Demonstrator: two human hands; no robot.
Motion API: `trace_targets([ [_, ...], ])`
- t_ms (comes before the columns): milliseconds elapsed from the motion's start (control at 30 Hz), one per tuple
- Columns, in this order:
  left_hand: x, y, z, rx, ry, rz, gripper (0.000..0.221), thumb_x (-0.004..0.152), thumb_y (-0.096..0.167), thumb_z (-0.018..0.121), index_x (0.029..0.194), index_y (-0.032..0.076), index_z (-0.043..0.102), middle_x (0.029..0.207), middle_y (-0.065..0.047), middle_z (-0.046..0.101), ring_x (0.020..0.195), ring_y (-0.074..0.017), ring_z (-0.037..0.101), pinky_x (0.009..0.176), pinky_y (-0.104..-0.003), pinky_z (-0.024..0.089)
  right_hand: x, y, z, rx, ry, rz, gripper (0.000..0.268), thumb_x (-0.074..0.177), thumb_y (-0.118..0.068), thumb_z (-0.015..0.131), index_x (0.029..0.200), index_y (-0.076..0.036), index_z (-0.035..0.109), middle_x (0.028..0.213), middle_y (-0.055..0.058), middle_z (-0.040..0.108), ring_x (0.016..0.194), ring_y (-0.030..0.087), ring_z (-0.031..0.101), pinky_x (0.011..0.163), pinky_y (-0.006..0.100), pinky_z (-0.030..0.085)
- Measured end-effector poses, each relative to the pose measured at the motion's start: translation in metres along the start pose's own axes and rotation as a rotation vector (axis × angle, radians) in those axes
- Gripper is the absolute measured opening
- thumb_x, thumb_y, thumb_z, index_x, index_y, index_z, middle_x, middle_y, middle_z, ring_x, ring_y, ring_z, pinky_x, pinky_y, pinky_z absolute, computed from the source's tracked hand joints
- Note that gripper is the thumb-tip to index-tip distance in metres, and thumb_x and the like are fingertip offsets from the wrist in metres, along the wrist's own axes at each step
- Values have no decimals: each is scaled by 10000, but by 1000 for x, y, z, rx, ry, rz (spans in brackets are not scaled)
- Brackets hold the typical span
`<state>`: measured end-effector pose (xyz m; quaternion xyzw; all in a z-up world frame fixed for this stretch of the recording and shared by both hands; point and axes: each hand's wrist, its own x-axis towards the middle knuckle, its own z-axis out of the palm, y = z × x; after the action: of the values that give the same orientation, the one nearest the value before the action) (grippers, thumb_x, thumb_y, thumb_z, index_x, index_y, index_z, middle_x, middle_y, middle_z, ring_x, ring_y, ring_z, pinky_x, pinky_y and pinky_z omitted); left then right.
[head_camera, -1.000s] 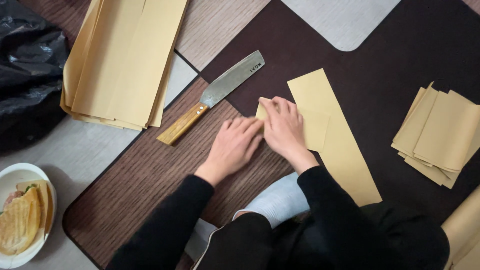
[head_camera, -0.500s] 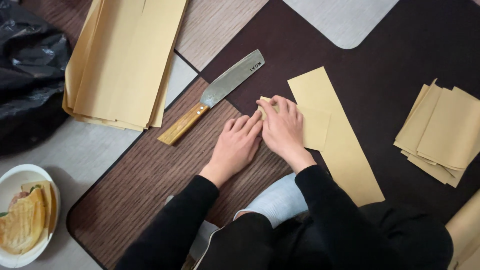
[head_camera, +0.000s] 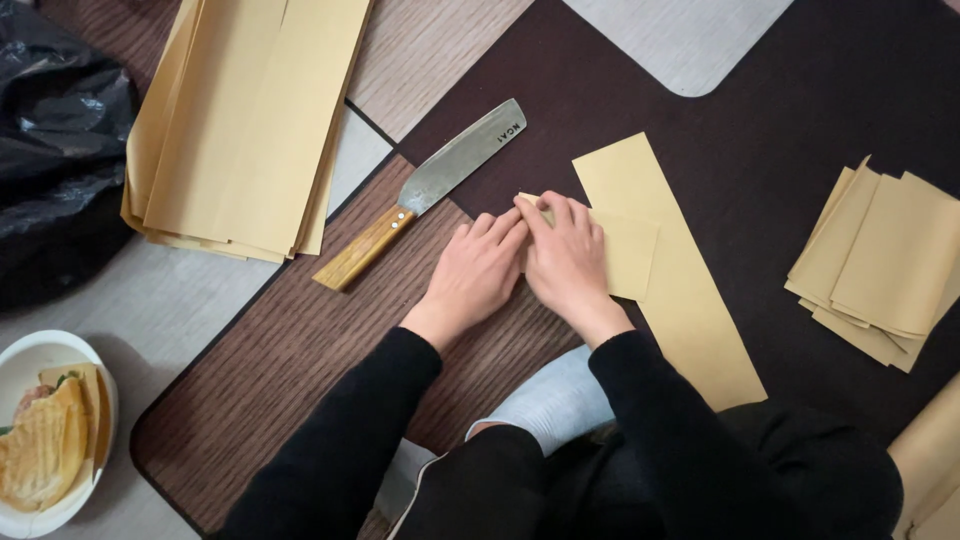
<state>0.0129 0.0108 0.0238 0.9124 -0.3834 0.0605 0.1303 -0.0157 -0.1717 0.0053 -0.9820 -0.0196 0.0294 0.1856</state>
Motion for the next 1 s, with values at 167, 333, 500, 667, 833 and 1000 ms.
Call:
trace_targets([
  [167, -11, 12, -14, 16, -16, 4, 560, 976, 280, 669, 1509, 112, 653, 1534, -103, 673, 1256, -285, 645, 927, -433, 518, 3, 2, 8, -30, 44, -27, 620, 1002, -127, 539, 1607, -248, 603, 1452, 87, 531, 1457, 388, 471, 1113, 626, 502],
  [333, -36, 23, -27, -6, -42, 13, 613, 1029, 306, 677, 1588, 68, 596, 1512, -141, 704, 1356, -302, 622, 1054, -425, 489, 3, 3, 10, -70, 28, -28, 670, 967, -154, 605, 1630, -251, 607, 1455, 84, 526, 1457, 382, 467, 1122, 611, 504],
  [500, -57, 32, -45, 35, -67, 95, 586, 1043, 311, 709, 1555, 45, 606, 1493, -196, 713, 1391, -333, 622, 1128, -447, 476, 3, 4, 9, -93, 24, -21, 655, 968, -164, 612, 1617, -250, 636, 1426, 79, 537, 1443, 373, 485, 1133, 609, 503],
  [667, -56, 31, -33, 56, -51, 124, 527, 1064, 302, 661, 1527, 52, 620, 1412, -219, 728, 1321, -340, 650, 1093, -444, 492, 12, 30, 7, 65, -69, -35, 630, 1006, -281, 658, 1635, -254, 629, 1471, 83, 555, 1474, 394, 496, 1142, 651, 503],
  [833, -49, 31, -31, 83, -61, 124, 495, 1048, 309, 665, 1483, 75, 642, 1342, -213, 769, 1241, -322, 684, 1047, -442, 513, 2, 59, -37, 214, -90, -61, 641, 1069, -241, 650, 1705, -205, 575, 1463, 164, 639, 1460, 474, 560, 1140, 668, 494],
  [1000, -42, 29, -39, 43, -115, 98, 413, 1043, 324, 680, 1375, 81, 701, 1297, -177, 803, 1190, -306, 715, 995, -438, 525, -17, 104, -42, -156, -129, 10, 853, 984, -460, 764, 1751, -219, 480, 1566, 125, 574, 1485, 397, 522, 1155, 642, 478],
])
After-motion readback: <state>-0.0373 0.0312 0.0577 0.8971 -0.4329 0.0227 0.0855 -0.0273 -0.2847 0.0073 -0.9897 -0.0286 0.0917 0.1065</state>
